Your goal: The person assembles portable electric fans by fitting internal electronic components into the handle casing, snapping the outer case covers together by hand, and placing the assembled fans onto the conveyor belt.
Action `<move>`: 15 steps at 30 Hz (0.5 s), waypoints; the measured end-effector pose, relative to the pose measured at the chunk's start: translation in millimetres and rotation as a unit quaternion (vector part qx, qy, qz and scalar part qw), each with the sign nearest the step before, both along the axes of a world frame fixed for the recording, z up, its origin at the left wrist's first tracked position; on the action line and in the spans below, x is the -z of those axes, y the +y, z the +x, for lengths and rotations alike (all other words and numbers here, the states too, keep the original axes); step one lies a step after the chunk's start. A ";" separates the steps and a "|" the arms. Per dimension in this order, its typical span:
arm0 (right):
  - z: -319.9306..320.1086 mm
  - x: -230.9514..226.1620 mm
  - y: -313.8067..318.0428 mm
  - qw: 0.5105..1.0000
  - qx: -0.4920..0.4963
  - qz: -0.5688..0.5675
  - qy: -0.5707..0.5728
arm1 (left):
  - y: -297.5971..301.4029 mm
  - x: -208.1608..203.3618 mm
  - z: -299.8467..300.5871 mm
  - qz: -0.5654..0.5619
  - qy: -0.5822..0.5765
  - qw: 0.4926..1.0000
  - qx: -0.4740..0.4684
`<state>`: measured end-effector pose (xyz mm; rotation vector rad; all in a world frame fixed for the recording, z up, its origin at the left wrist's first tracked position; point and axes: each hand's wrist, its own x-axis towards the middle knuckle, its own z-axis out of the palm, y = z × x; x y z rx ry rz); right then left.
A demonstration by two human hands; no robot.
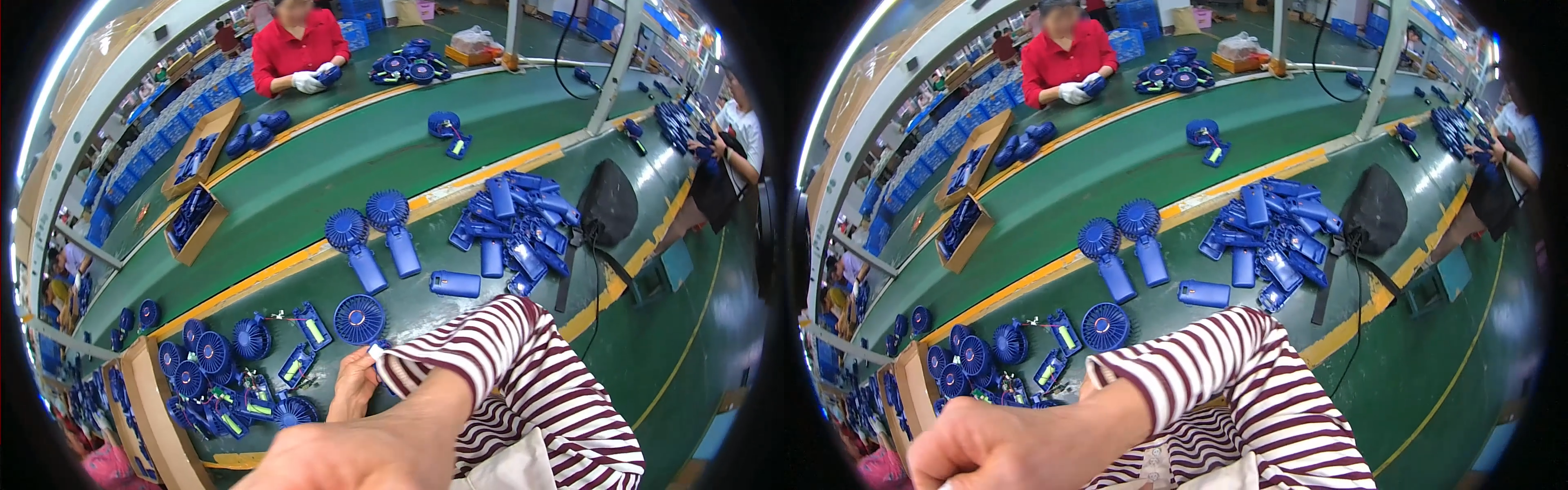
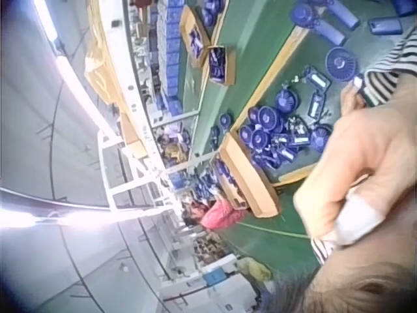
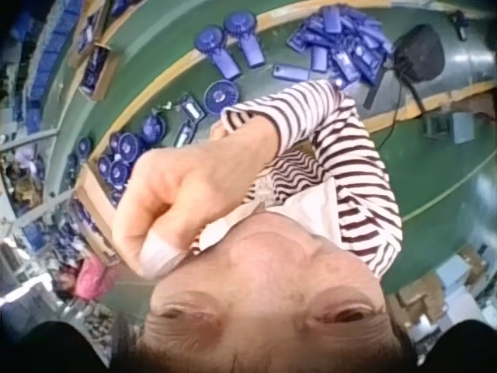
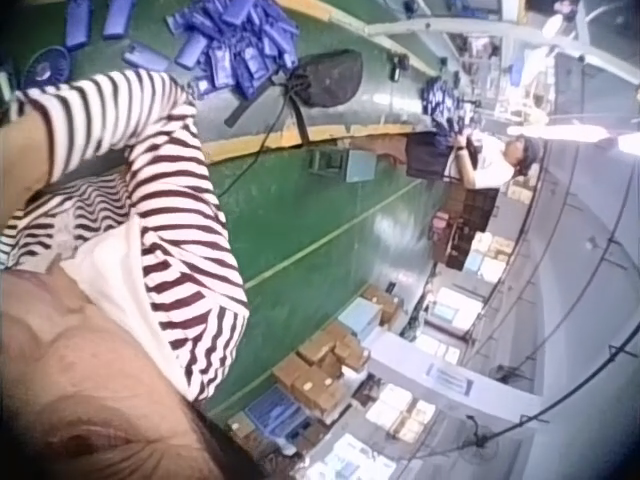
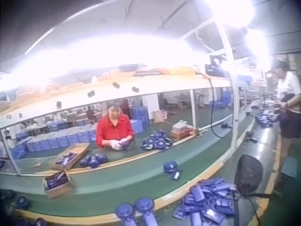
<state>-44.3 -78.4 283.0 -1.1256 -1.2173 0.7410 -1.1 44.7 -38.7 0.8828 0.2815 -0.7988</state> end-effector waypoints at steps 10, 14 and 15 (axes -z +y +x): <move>1.3 23.7 -2.9 0.853 -0.193 0.349 0.337 | -4.7 -18.3 1.8 0.007 0.005 0.999 0.039; 3.6 21.7 -7.6 0.864 -0.157 0.362 0.314 | -5.5 -8.5 0.4 -0.001 0.013 1.000 0.014; 4.5 19.6 -11.2 0.866 -0.143 0.367 0.307 | -5.2 -13.3 0.1 -0.015 0.006 1.000 0.017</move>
